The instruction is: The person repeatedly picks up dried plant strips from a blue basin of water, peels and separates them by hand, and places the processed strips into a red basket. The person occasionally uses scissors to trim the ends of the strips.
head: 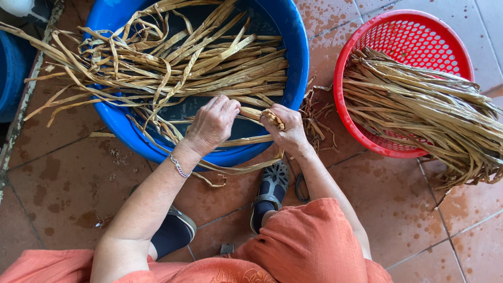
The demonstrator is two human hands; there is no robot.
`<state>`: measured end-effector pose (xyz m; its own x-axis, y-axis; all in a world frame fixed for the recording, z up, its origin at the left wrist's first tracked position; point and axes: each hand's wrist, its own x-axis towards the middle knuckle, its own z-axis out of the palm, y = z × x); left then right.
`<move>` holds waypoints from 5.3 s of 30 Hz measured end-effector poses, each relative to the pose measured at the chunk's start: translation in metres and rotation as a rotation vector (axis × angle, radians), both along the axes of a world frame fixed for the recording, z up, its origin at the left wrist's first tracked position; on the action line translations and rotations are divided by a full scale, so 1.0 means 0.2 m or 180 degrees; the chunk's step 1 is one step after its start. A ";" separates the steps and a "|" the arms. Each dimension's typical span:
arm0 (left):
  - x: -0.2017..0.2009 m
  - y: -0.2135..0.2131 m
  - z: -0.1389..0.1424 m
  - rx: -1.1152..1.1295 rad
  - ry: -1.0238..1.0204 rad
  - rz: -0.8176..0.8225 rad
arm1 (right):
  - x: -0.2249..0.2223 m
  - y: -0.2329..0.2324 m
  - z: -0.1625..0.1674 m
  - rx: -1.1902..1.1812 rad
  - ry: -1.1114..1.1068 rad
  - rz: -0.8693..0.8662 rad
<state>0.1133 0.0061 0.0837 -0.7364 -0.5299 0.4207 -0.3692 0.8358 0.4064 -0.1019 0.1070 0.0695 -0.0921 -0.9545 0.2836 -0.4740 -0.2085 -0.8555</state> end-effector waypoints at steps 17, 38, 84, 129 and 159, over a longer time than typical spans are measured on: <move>-0.08 0.11 -0.07 0.4157 0.1157 -0.0510 | 0.00 0.03 -0.03 0.0012 -0.0065 0.0025; -0.24 0.16 -0.30 0.3030 0.1502 0.0724 | 0.05 0.01 -0.19 0.0825 -0.1755 -0.0641; -0.51 -0.16 -0.19 0.4544 0.0961 0.0162 | 0.01 -0.48 -0.24 0.0419 -0.4519 -0.1252; 0.29 0.24 -0.15 0.1110 -0.0526 0.0254 | -1.42 -0.43 -0.28 -0.0515 -0.4418 -0.2492; 0.08 -0.65 -0.58 -0.0141 -0.0778 0.2006 | 0.15 -0.40 -0.58 0.1611 -0.0189 0.1245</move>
